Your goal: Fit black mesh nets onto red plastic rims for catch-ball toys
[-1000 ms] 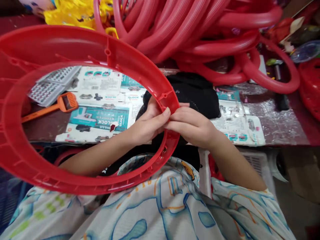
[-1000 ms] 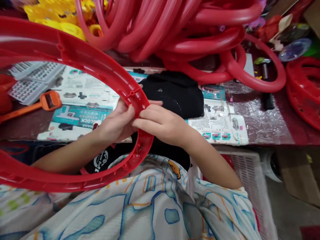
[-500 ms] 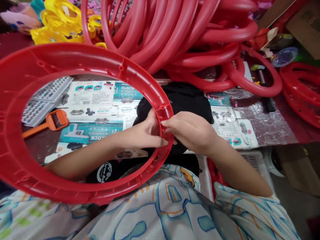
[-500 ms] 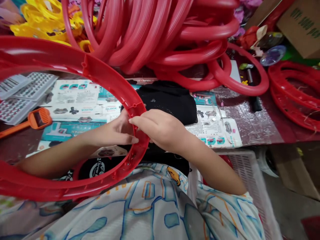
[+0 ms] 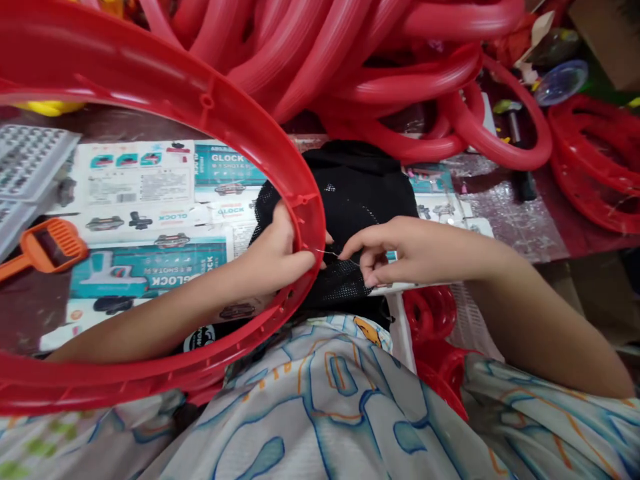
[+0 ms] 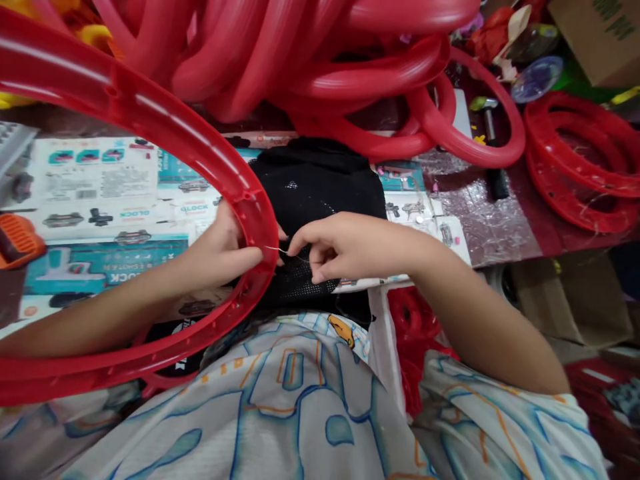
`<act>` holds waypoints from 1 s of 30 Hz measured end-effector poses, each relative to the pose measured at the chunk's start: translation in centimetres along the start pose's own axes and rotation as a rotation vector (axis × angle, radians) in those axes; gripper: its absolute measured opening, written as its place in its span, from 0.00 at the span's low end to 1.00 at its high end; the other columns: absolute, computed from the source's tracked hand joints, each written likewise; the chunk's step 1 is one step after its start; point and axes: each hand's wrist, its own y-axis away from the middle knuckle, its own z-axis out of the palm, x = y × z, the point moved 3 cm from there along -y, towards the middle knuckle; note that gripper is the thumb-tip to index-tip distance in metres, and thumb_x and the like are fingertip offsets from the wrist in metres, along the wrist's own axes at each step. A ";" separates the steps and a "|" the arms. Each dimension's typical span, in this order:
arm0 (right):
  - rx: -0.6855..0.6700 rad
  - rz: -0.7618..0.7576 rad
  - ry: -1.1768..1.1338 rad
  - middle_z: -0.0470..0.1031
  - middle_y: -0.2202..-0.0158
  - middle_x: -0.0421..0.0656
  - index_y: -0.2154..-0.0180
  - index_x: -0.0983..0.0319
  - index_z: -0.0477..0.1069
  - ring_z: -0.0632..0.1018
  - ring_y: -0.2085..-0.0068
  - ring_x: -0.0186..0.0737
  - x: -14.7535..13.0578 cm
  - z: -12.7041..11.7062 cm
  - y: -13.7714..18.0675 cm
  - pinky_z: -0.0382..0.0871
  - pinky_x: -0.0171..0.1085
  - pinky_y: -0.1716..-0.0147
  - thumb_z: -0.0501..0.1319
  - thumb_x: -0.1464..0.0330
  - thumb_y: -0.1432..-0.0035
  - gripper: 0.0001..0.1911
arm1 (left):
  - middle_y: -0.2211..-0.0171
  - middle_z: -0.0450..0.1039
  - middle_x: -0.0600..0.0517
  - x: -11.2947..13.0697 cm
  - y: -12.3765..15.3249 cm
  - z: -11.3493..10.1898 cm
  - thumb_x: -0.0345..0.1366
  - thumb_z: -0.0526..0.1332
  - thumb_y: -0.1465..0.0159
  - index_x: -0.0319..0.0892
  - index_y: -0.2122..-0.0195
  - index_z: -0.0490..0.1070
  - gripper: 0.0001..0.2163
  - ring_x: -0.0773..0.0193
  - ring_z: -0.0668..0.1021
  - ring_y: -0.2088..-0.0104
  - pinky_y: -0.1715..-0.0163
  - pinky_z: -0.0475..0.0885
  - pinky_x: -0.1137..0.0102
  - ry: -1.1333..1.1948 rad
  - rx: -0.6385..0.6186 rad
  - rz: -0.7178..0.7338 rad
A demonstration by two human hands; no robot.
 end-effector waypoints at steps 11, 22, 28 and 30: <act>0.051 0.260 -0.174 0.80 0.74 0.38 0.68 0.59 0.81 0.79 0.72 0.35 6.1 -4.8 5.7 0.71 0.31 0.75 0.73 0.63 0.54 0.10 | 0.57 0.73 0.49 -0.4 0.8 -1.2 0.28 0.60 0.47 0.42 0.54 0.53 0.20 0.64 0.80 0.69 0.69 0.79 0.66 -0.019 0.013 -0.058; 0.133 0.702 0.530 0.71 0.79 0.28 0.66 0.68 0.79 0.66 0.74 0.19 6.3 -9.4 8.1 0.54 0.35 0.68 0.66 0.76 0.50 0.06 | 0.60 0.74 0.48 -0.4 0.1 -2.3 0.33 0.61 0.51 0.41 0.57 0.57 0.20 0.59 0.81 0.69 0.71 0.79 0.64 -0.056 0.075 -0.094; 0.279 1.024 0.874 0.77 0.72 0.34 0.58 0.62 0.81 0.70 0.69 0.22 8.8 -15.0 13.1 0.55 0.37 0.64 0.68 0.72 0.49 0.13 | 0.59 0.74 0.48 -1.0 -0.1 -2.6 0.32 0.61 0.51 0.43 0.58 0.54 0.20 0.57 0.82 0.67 0.69 0.79 0.62 -0.052 0.065 -0.120; 0.360 1.033 0.957 0.80 0.66 0.40 0.56 0.61 0.81 0.73 0.64 0.27 8.8 -16.2 13.5 0.57 0.38 0.63 0.68 0.68 0.45 0.14 | 0.60 0.75 0.48 -1.2 -0.1 -2.5 0.32 0.61 0.51 0.42 0.58 0.55 0.20 0.56 0.82 0.67 0.68 0.80 0.62 -0.046 0.054 -0.117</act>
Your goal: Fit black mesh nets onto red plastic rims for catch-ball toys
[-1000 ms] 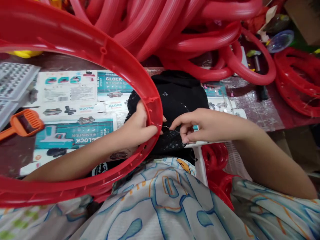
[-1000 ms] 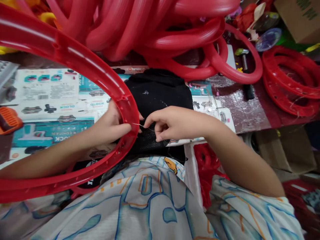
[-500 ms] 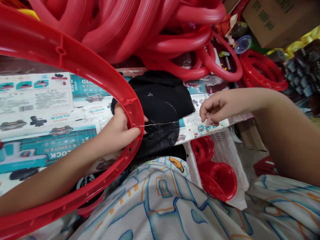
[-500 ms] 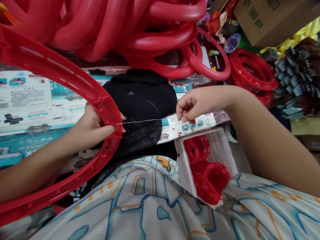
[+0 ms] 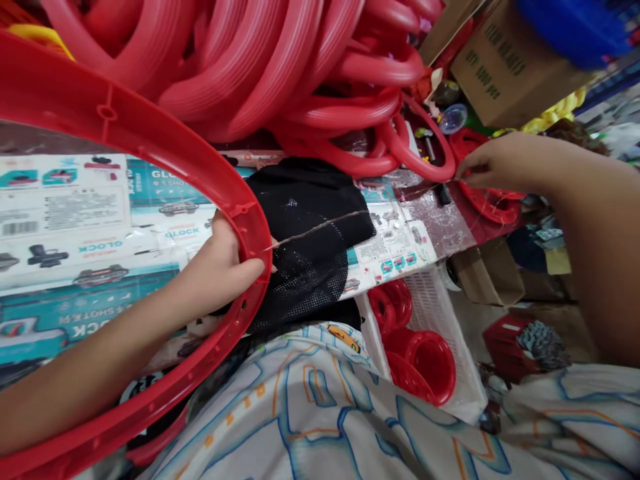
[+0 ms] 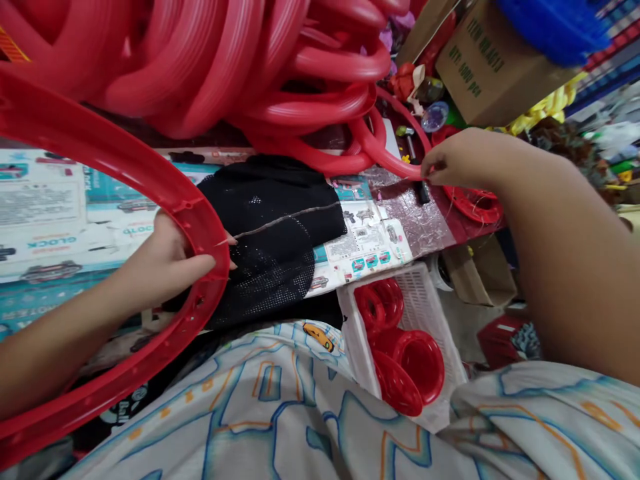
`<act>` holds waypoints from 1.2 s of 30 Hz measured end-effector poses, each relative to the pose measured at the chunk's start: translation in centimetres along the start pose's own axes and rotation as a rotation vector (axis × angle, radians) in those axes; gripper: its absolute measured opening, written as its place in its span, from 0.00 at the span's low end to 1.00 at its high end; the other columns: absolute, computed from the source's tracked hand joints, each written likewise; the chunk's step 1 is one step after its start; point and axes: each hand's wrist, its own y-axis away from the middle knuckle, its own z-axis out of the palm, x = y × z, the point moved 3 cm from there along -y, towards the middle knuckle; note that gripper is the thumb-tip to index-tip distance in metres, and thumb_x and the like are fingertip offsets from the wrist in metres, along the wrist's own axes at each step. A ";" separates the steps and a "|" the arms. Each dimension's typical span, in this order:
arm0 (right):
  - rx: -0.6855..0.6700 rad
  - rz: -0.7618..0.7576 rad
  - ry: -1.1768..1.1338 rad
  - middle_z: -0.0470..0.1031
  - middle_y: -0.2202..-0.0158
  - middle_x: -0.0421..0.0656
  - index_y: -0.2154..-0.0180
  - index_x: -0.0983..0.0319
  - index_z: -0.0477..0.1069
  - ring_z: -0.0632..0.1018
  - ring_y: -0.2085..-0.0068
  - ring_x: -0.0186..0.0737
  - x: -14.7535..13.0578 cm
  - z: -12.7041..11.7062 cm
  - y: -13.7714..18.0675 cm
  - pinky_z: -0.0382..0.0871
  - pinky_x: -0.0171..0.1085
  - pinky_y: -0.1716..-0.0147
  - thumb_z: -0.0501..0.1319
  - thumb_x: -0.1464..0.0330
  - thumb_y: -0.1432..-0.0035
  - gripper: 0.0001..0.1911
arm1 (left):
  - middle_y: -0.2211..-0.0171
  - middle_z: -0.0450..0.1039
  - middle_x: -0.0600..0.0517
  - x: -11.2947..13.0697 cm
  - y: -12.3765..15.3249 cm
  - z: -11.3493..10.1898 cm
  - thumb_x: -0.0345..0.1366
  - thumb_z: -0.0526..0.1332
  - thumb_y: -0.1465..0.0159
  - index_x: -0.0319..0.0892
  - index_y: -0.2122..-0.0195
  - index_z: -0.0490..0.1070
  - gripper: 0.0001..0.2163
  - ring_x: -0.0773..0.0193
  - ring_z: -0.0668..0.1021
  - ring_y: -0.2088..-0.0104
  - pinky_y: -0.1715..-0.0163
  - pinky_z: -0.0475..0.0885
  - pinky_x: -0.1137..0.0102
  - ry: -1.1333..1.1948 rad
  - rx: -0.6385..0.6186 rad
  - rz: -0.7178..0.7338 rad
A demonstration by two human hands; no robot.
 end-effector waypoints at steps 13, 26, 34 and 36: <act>0.219 -0.129 -0.361 0.80 0.67 0.44 0.63 0.61 0.79 0.78 0.66 0.37 -16.2 -5.5 5.9 0.65 0.35 0.68 0.66 0.52 0.43 0.18 | 0.55 0.75 0.47 -1.0 -0.7 0.6 0.31 0.62 0.47 0.46 0.56 0.49 0.23 0.56 0.83 0.66 0.65 0.81 0.59 0.100 -0.042 -0.062; -0.015 -0.785 -1.933 0.76 0.71 0.35 0.62 0.59 0.79 0.74 0.70 0.30 -27.3 -1.8 4.3 0.70 0.33 0.66 0.77 0.62 0.58 0.20 | 0.61 0.70 0.53 0.9 -0.9 -0.1 0.30 0.63 0.49 0.45 0.49 0.48 0.30 0.63 0.80 0.70 0.71 0.80 0.64 0.299 -0.001 0.086; 0.182 -1.041 -1.691 0.78 0.70 0.38 0.70 0.60 0.78 0.77 0.68 0.32 -26.7 -3.9 6.0 0.72 0.32 0.68 0.74 0.67 0.52 0.08 | 0.63 0.66 0.55 0.4 -1.5 -0.6 0.30 0.65 0.48 0.44 0.52 0.53 0.26 0.66 0.76 0.67 0.72 0.75 0.71 0.226 0.055 0.191; 0.380 -1.081 -1.501 0.78 0.69 0.39 0.70 0.59 0.78 0.77 0.67 0.32 -26.1 -4.6 6.5 0.71 0.32 0.67 0.71 0.71 0.48 0.03 | 0.63 0.66 0.55 0.5 -1.6 -0.6 0.30 0.64 0.48 0.43 0.52 0.53 0.25 0.65 0.76 0.67 0.72 0.75 0.71 0.246 0.052 0.190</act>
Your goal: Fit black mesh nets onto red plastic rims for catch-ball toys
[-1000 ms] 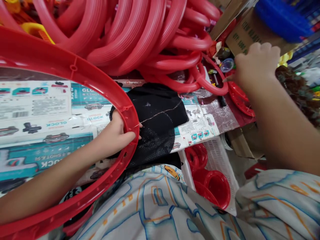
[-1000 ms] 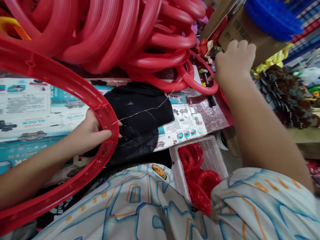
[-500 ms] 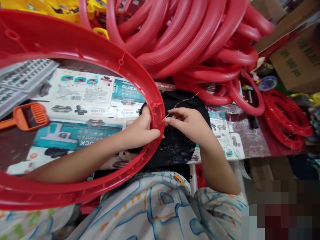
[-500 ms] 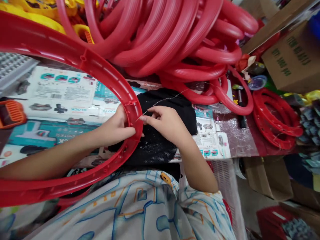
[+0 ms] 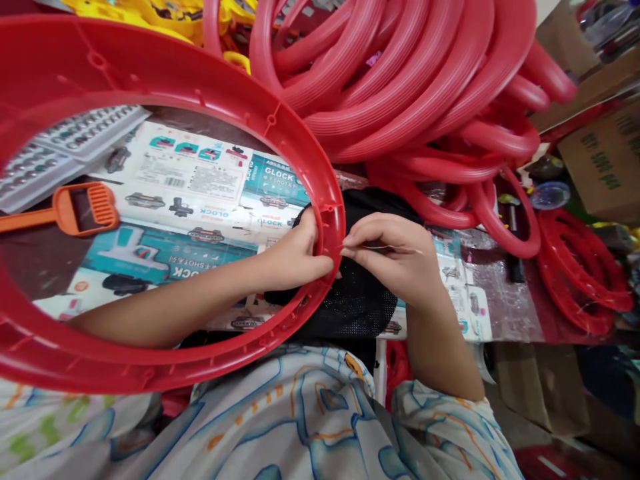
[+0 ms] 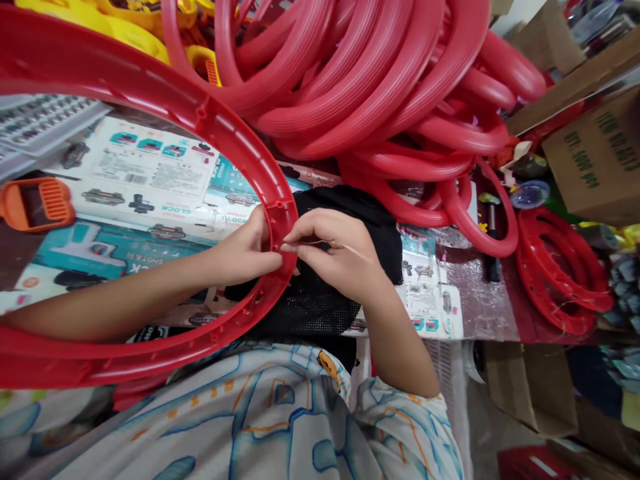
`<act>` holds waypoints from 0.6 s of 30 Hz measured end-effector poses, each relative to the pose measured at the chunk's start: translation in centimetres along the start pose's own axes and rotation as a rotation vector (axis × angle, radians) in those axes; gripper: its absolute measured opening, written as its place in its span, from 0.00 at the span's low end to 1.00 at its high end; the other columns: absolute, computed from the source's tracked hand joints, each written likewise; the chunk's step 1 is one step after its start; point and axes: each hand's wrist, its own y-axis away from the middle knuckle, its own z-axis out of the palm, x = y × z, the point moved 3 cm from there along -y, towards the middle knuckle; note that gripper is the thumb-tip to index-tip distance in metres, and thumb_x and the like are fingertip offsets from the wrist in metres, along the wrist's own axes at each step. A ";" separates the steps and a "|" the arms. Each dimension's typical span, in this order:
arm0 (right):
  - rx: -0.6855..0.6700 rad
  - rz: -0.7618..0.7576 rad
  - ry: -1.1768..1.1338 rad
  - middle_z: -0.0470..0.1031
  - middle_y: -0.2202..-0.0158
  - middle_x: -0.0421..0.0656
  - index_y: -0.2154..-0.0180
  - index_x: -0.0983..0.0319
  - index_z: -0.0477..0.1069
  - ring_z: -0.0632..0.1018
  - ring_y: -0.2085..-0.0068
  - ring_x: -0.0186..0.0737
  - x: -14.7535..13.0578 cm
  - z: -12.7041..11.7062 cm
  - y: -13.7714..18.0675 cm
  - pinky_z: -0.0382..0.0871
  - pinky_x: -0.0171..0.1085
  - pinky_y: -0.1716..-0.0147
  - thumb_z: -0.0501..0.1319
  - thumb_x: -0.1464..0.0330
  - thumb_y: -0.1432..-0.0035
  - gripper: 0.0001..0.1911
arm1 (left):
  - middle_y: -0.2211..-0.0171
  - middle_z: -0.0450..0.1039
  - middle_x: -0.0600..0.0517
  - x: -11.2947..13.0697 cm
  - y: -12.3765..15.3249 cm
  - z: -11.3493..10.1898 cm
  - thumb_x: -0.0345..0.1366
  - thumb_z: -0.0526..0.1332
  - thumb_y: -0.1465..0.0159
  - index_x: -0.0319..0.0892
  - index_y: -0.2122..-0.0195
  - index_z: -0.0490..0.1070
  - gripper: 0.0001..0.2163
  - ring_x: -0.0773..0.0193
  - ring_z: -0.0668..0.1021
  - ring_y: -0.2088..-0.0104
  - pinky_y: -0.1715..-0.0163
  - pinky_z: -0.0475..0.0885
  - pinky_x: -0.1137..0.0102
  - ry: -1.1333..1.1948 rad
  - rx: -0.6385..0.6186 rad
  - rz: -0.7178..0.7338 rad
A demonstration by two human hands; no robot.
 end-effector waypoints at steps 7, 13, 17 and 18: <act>-0.047 -0.006 0.006 0.78 0.69 0.39 0.70 0.60 0.75 0.78 0.67 0.33 -0.7 0.4 -0.6 0.72 0.32 0.67 0.65 0.75 0.47 0.05 | 0.66 0.65 0.55 0.4 -0.2 0.3 0.31 0.62 0.50 0.43 0.57 0.53 0.22 0.64 0.75 0.68 0.73 0.73 0.69 0.018 -0.014 0.008; 0.103 -0.046 -0.015 0.79 0.68 0.38 0.70 0.58 0.76 0.79 0.68 0.34 1.6 1.1 -0.4 0.74 0.34 0.66 0.66 0.75 0.48 0.06 | 0.64 0.67 0.52 -0.1 0.1 0.7 0.30 0.61 0.50 0.42 0.52 0.54 0.25 0.60 0.76 0.66 0.69 0.73 0.65 -0.048 -0.107 0.006; 0.182 -0.258 0.148 0.80 0.69 0.38 0.71 0.56 0.77 0.79 0.67 0.35 2.6 0.9 -0.2 0.74 0.35 0.65 0.69 0.73 0.48 0.05 | 0.56 0.69 0.47 -0.5 0.3 0.8 0.31 0.61 0.49 0.41 0.48 0.53 0.27 0.56 0.76 0.57 0.58 0.74 0.60 -0.107 -0.123 0.013; 0.199 -0.270 0.162 0.80 0.69 0.38 0.71 0.56 0.78 0.79 0.67 0.35 2.7 0.8 -0.1 0.74 0.36 0.65 0.70 0.72 0.49 0.05 | 0.54 0.69 0.46 -0.6 0.3 0.9 0.31 0.60 0.49 0.41 0.48 0.54 0.27 0.54 0.75 0.54 0.55 0.74 0.58 -0.114 -0.123 0.017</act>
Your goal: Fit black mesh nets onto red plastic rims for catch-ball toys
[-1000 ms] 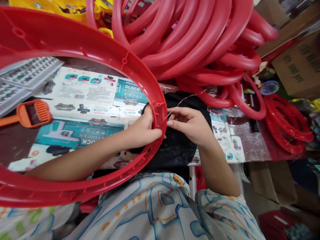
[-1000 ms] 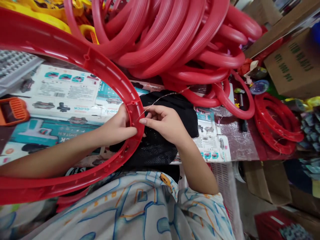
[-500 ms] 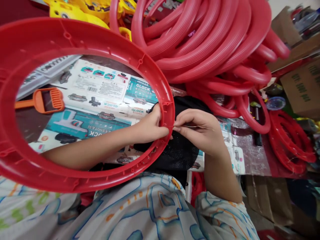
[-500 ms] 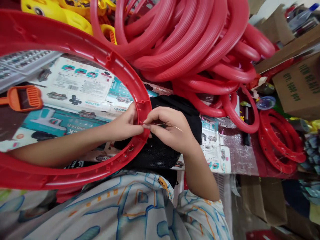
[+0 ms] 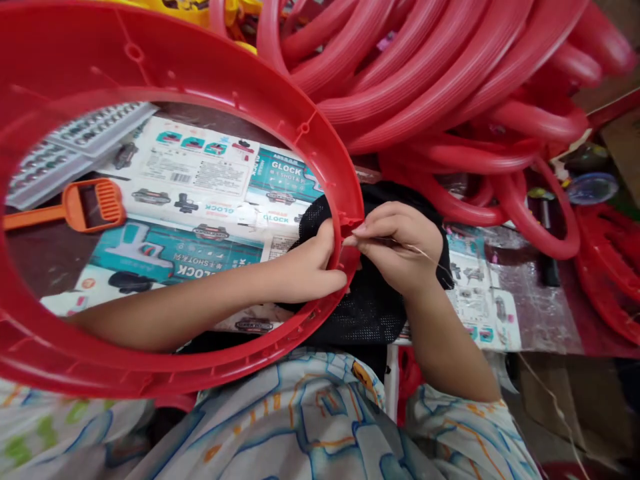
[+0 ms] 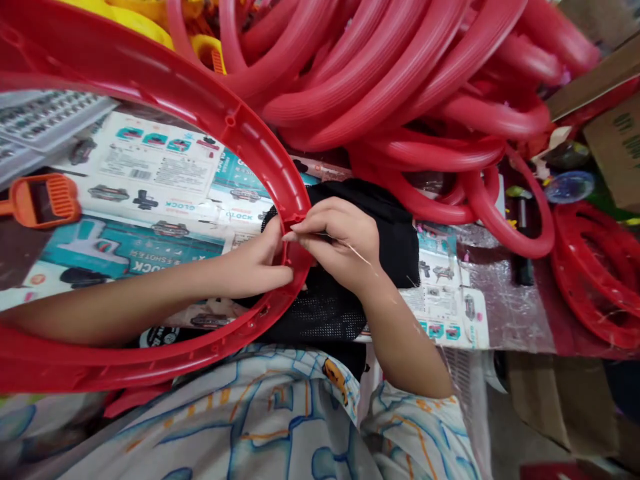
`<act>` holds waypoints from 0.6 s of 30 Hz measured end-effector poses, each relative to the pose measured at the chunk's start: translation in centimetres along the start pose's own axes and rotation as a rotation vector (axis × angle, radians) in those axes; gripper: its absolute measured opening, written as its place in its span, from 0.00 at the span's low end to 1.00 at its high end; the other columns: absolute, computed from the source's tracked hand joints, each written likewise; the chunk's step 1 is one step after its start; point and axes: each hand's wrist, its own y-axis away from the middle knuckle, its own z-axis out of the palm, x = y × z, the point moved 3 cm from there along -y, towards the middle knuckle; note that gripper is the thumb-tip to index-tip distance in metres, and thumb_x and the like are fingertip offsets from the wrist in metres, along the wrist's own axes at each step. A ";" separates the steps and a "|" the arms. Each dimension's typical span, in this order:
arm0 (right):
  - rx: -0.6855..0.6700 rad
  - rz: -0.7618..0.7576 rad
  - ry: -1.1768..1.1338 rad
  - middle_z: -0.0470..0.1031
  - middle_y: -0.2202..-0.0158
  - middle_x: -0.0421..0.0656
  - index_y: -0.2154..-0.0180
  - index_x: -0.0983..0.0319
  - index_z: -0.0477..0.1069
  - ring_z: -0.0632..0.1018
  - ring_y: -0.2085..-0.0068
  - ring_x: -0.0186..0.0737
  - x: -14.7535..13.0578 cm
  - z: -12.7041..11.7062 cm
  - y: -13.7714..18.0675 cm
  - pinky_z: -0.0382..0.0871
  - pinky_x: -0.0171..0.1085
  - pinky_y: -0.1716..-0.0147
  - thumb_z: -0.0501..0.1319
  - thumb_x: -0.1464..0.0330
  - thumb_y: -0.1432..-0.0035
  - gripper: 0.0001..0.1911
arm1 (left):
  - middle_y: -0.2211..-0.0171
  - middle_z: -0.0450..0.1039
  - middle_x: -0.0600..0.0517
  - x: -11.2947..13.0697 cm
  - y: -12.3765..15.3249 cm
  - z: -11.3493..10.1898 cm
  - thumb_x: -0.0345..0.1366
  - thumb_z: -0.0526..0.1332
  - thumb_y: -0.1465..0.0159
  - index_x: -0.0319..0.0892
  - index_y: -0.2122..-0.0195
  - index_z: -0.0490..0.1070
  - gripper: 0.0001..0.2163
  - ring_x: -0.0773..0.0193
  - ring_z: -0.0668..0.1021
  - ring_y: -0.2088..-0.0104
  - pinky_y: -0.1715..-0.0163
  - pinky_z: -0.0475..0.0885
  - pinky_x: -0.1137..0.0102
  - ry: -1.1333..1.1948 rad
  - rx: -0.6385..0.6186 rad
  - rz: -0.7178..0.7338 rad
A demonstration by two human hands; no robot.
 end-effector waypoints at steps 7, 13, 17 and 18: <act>-0.057 0.204 -0.107 0.81 0.68 0.39 0.73 0.59 0.77 0.80 0.67 0.36 0.2 -0.1 0.3 0.75 0.37 0.66 0.70 0.70 0.48 0.04 | 0.45 0.64 0.41 -0.5 0.7 0.6 0.30 0.59 0.46 0.40 0.40 0.47 0.33 0.51 0.71 0.44 0.42 0.68 0.53 -0.091 -0.103 0.018; -0.101 0.240 -0.113 0.80 0.70 0.38 0.73 0.57 0.77 0.80 0.68 0.37 -0.1 -0.4 0.3 0.75 0.38 0.67 0.68 0.70 0.46 0.05 | 0.52 0.67 0.47 0.4 1.2 1.1 0.33 0.64 0.45 0.42 0.42 0.53 0.30 0.58 0.75 0.54 0.55 0.76 0.63 0.051 -0.136 -0.102; -0.129 0.270 -0.085 0.80 0.70 0.37 0.74 0.56 0.76 0.80 0.68 0.37 -0.1 -0.5 0.3 0.74 0.37 0.67 0.67 0.70 0.45 0.06 | 0.59 0.70 0.51 0.7 1.0 1.7 0.36 0.65 0.43 0.42 0.51 0.63 0.19 0.65 0.76 0.61 0.60 0.75 0.69 0.427 -0.113 -0.164; -0.138 0.257 -0.081 0.80 0.70 0.37 0.74 0.56 0.76 0.80 0.68 0.37 -0.1 -0.5 0.2 0.74 0.37 0.67 0.67 0.71 0.46 0.06 | 0.61 0.70 0.52 0.5 1.0 1.8 0.38 0.64 0.43 0.42 0.53 0.64 0.17 0.66 0.76 0.63 0.60 0.75 0.69 0.497 -0.105 -0.200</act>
